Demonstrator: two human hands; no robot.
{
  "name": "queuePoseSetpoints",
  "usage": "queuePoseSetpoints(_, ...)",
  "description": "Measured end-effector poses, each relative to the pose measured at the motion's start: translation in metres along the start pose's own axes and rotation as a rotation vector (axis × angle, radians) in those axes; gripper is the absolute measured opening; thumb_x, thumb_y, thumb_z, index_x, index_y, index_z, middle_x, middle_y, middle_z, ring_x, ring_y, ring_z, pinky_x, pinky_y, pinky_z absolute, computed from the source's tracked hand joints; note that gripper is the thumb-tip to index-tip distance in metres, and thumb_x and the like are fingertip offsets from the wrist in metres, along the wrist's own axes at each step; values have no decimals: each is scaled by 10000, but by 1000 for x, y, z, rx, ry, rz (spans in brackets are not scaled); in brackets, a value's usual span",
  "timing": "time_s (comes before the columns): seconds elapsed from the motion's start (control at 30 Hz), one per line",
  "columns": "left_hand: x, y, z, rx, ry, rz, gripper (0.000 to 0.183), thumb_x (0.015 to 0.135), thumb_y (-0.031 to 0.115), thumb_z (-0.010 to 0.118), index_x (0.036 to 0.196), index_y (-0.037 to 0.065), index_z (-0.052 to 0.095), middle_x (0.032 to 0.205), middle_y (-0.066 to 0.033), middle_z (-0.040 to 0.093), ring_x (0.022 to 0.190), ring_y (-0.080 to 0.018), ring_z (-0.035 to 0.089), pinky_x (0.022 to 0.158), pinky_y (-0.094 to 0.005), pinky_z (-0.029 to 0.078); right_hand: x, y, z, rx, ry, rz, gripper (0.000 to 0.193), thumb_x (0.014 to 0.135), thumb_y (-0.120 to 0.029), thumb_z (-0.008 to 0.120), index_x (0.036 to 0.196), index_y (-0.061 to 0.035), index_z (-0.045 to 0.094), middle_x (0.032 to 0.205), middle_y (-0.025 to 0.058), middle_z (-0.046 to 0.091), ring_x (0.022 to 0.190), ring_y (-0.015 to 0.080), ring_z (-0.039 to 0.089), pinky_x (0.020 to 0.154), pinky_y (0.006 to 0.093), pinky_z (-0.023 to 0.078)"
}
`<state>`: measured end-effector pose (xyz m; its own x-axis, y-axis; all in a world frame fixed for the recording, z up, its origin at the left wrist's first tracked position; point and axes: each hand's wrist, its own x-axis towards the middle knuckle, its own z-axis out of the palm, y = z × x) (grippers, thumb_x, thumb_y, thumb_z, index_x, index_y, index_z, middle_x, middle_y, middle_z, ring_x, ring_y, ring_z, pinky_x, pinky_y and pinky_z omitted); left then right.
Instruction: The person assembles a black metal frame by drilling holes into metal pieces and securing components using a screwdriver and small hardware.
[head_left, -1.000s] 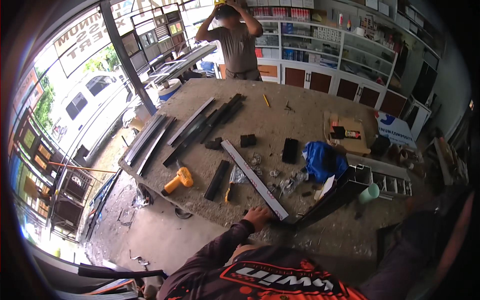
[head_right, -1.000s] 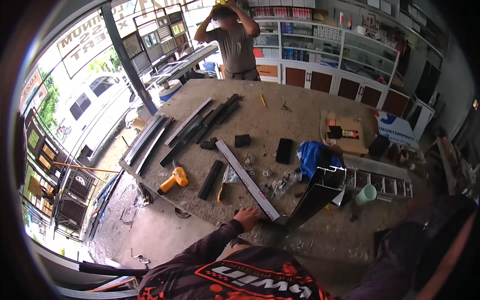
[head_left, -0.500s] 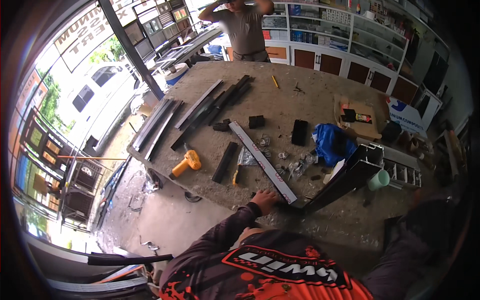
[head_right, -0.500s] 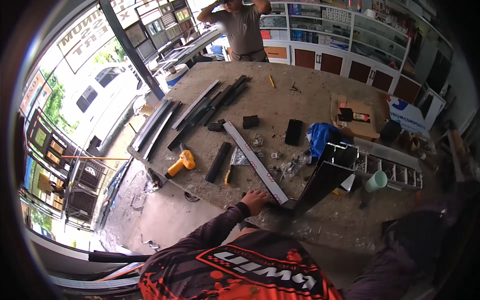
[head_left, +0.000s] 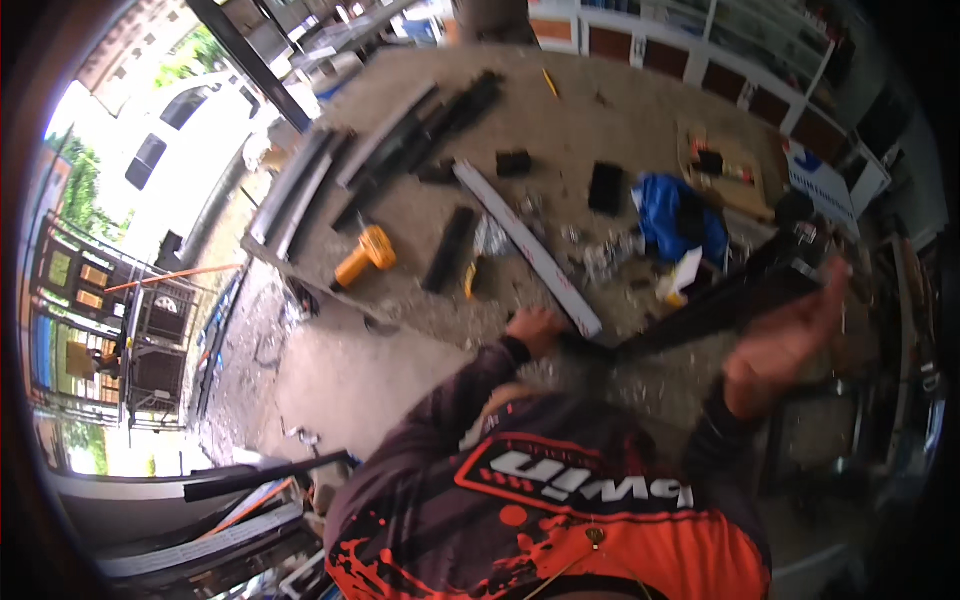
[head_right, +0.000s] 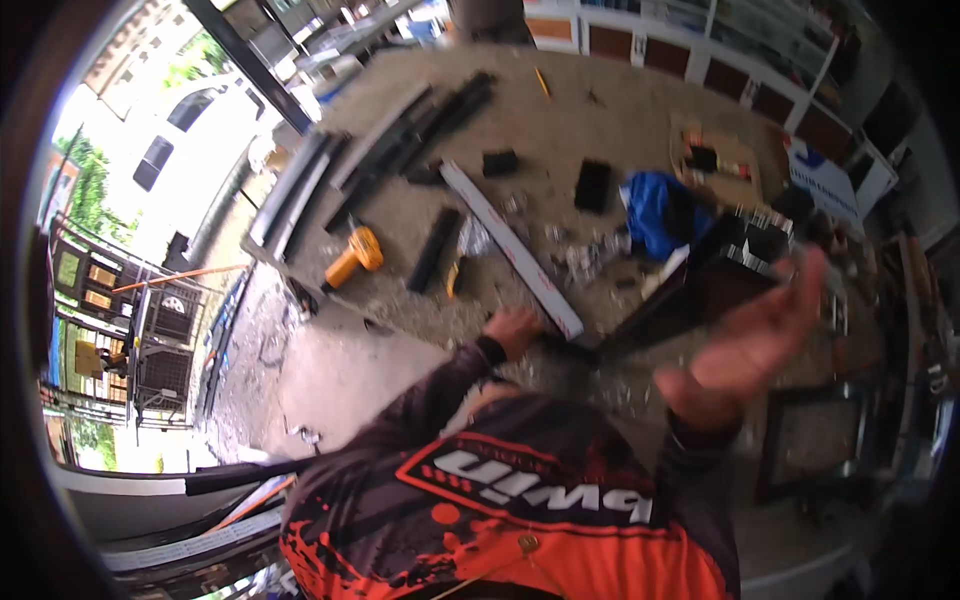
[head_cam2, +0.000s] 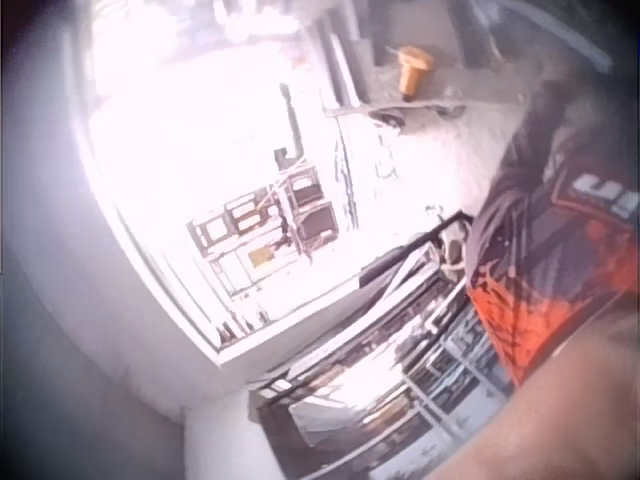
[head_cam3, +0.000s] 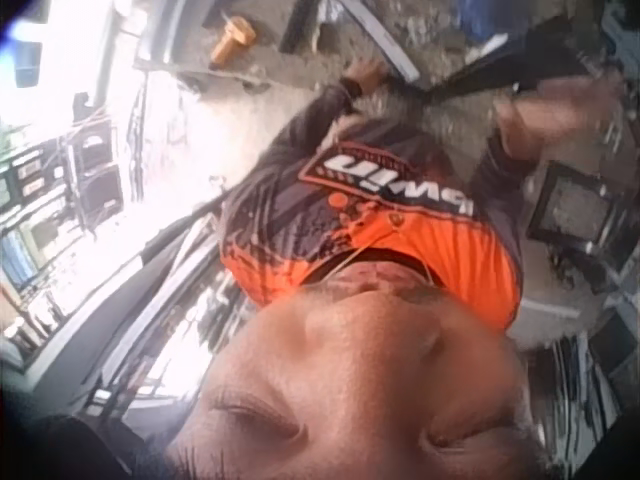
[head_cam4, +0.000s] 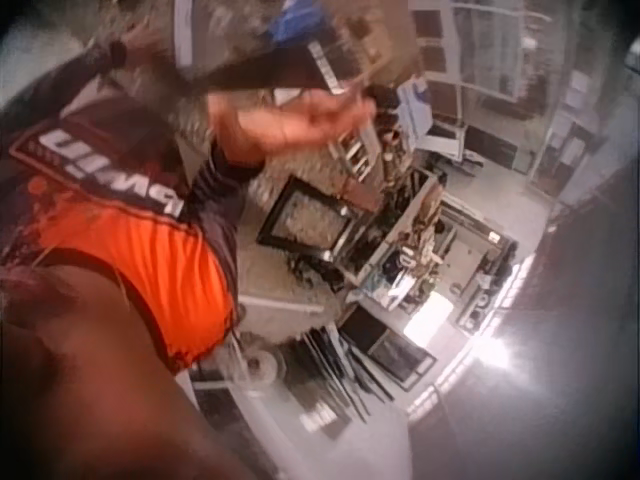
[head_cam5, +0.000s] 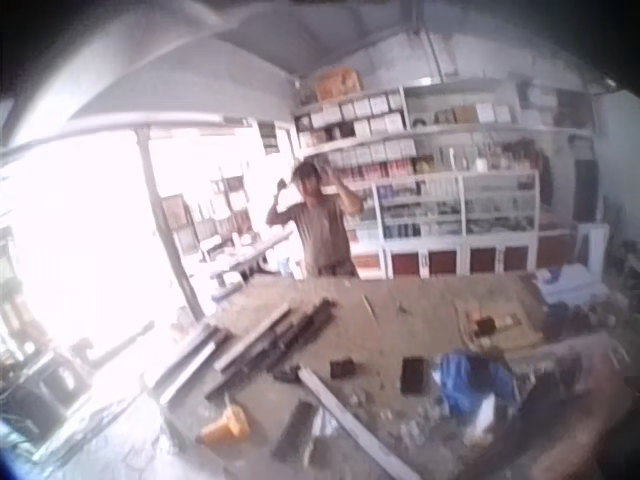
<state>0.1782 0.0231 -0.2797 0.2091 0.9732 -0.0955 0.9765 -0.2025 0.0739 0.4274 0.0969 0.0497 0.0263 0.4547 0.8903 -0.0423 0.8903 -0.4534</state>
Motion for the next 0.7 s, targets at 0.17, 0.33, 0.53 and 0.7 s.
queuePoseSetpoints(0.17,-22,-2,-13,-138,99,19,360,730,241,666,1080,176,617,1043,-46,575,1049,-262,549,849,-453,432,-72,21,25,-128,-117,511,299,808,22,697,1058,-1,536,948,81,632,867,141,618,807,272,481)
queuePoseSetpoints(0.33,-28,10,-28,-313,362,73,481,697,236,710,1147,134,576,1191,-58,560,1193,-294,478,1015,-480,342,-65,39,28,-133,-41,427,298,808,-9,730,1015,17,517,846,56,616,779,114,609,735,261,507)
queuePoseSetpoints(0.53,-83,-55,-16,-564,578,-228,522,719,100,716,1210,118,539,1304,-128,507,1246,-351,439,1039,-498,321,-101,78,19,-273,-153,524,416,831,-75,741,1131,18,468,964,82,632,821,136,619,754,277,512)
queuePoseSetpoints(0.7,-113,-172,6,-298,634,-742,533,741,118,712,1232,77,506,1297,-153,493,1251,-358,408,1039,-518,315,-182,103,30,-4,-26,573,527,895,-395,683,1180,7,498,1017,80,636,906,159,603,838,319,478)
